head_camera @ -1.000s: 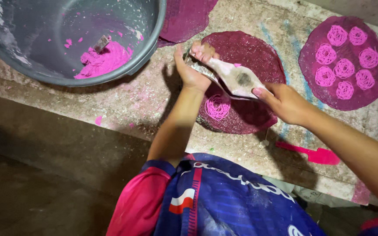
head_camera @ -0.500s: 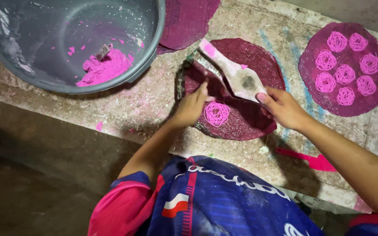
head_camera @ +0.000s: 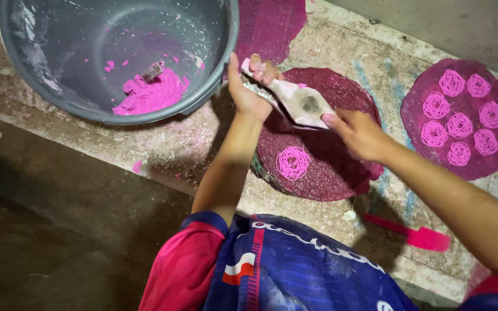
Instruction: The person uses a handheld extruder tool to press pink paste into coiled rosette shapes on round bases, loading paste from a large basin and squeezing coils in spiral patterns. They place finished rosette boards aside and continue extruding new rosettes on additional boards.
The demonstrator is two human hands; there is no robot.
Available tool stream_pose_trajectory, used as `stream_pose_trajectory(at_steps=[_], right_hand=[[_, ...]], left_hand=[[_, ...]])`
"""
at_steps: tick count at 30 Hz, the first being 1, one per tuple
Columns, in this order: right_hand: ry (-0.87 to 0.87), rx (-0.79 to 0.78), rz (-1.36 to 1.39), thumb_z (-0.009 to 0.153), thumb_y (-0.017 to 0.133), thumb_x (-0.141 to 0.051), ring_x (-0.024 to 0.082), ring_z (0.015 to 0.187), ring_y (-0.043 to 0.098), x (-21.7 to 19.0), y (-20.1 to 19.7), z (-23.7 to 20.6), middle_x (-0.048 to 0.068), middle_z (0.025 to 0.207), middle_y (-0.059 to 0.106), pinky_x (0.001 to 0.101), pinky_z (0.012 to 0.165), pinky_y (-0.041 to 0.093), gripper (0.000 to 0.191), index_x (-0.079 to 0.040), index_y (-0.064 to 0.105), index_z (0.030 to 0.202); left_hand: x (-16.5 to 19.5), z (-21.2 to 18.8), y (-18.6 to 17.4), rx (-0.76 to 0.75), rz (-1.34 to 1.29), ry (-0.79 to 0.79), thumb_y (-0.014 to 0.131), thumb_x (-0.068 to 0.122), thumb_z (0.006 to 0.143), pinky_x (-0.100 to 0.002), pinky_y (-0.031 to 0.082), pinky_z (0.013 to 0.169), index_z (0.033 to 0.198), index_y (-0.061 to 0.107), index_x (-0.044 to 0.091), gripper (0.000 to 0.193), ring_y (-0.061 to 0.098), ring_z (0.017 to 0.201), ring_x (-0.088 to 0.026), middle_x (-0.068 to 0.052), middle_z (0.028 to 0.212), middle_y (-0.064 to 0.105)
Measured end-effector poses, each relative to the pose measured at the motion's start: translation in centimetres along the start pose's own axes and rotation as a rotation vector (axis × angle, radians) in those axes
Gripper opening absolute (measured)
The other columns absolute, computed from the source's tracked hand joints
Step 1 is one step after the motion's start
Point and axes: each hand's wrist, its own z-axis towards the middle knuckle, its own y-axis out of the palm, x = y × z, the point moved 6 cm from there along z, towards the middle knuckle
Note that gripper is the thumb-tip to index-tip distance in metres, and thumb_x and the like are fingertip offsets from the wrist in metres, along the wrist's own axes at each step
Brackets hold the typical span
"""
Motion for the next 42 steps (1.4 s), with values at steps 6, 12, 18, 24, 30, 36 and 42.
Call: stream_pose_trajectory(at_steps=[6,12,18,24,30,36,42], right_hand=[[0.202,-0.160,-0.095,0.104,0.042,-0.056,0.033,0.073,0.072,0.7,0.0,0.4,0.024,0.074,0.069,0.0483,0.073,0.054,0.068,0.005,0.070,0.096],[-0.142,0.063,-0.156,0.105,0.046,-0.054,0.037,0.073,0.066,-1.4,-1.5,2.1,0.025,0.076,0.065,0.0507,0.068,0.050,0.063,0.005,0.068,0.094],[0.061,-0.103,-0.098,0.104,0.046,-0.051,0.035,0.064,0.067,-0.2,-0.4,1.8,0.023,0.067,0.065,0.0501,0.066,0.051,0.059,0.001,0.069,0.087],[-0.021,0.043,-0.226,0.106,0.053,-0.049,0.034,0.065,0.058,0.4,-2.8,2.8,0.025,0.072,0.061,0.0483,0.066,0.048,0.056,0.002,0.066,0.092],[-0.130,0.067,0.013,0.103,0.055,-0.046,0.022,0.066,0.053,1.6,-2.1,3.0,0.017,0.067,0.060,0.0412,0.063,0.047,0.048,0.000,0.066,0.092],[-0.072,0.147,0.043,0.104,0.057,-0.046,0.018,0.059,0.058,3.9,-1.4,3.2,0.008,0.063,0.061,0.0389,0.058,0.047,0.046,-0.002,0.066,0.094],[-0.008,0.251,0.265,0.106,0.059,-0.044,0.013,0.058,0.055,4.7,-2.2,2.2,0.004,0.064,0.059,0.0352,0.055,0.044,0.043,-0.002,0.067,0.097]], left_hand=[[-0.8,0.0,-2.7,0.153,-0.033,0.039,0.042,0.057,0.100,-0.036,0.039,0.067,0.067,0.042,0.018,0.051,0.038,0.054,-0.014,0.004,0.057,0.038],[-0.2,2.3,-2.4,0.140,-0.038,0.077,0.038,0.058,0.100,-0.034,0.037,0.062,0.065,0.041,0.018,0.053,0.036,0.050,-0.014,0.004,0.055,0.036],[0.2,1.0,-3.3,0.281,0.029,0.131,0.036,0.057,0.097,-0.032,0.033,0.053,0.063,0.041,0.019,0.051,0.033,0.045,-0.012,0.006,0.051,0.034],[-1.4,3.1,-1.5,0.223,-0.073,0.103,0.037,0.053,0.094,-0.035,0.037,0.058,0.064,0.041,0.017,0.047,0.038,0.049,-0.015,0.002,0.054,0.038],[-1.1,0.8,-5.0,0.421,0.449,-0.335,0.019,0.058,0.099,-0.031,0.036,0.055,0.103,0.046,0.006,0.059,0.046,0.059,-0.016,-0.008,0.082,0.054],[-3.7,-1.7,-8.8,0.215,1.022,-0.680,0.004,0.070,0.102,-0.023,0.024,0.037,0.149,0.042,0.007,0.087,0.039,0.050,-0.008,-0.014,0.108,0.067],[0.3,-4.2,-4.6,-0.055,2.203,-0.332,0.025,0.057,0.105,-0.036,0.047,0.053,0.148,0.052,0.012,0.068,0.051,0.053,-0.023,-0.008,0.115,0.080]])
